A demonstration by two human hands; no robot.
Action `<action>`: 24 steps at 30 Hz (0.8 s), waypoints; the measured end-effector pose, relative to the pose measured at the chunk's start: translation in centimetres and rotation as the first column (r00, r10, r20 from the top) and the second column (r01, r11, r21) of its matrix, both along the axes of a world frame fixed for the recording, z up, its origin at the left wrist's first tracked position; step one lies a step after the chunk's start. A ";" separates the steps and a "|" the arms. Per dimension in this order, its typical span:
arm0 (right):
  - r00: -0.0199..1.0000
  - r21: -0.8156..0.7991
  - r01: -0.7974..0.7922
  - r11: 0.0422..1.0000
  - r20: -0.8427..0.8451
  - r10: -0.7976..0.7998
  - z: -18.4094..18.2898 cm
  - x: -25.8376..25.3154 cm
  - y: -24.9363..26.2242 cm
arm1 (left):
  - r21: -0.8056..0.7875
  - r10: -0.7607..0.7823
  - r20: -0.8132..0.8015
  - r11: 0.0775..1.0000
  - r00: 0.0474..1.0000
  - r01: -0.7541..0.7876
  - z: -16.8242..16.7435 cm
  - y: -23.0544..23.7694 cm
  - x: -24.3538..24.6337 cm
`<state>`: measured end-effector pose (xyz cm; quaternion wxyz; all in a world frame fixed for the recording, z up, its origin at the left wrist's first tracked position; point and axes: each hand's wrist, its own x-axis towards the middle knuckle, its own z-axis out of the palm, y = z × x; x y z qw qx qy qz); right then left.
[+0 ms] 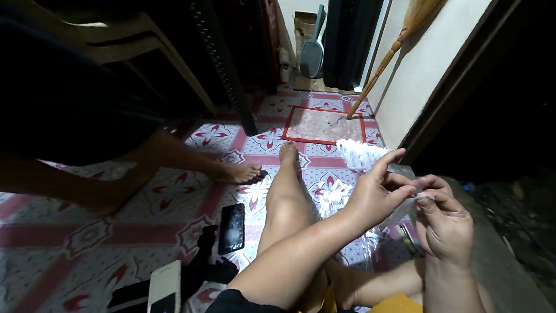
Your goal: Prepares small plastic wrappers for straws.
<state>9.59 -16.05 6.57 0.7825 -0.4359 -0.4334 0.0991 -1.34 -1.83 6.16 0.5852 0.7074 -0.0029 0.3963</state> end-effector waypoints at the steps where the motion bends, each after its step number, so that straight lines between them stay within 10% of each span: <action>1: 1.000 0.006 -0.006 1.000 -0.007 0.006 0.1 -0.1 0.1 | -0.004 -0.004 0.004 1.000 1.000 0.004 -0.1 0.0 0.1; 24: 0.996 0.071 0.091 0.993 -0.017 -0.090 -2.3 1.6 1.2 | -0.037 -0.051 0.034 0.998 0.998 0.052 -0.9 -1.3 1.6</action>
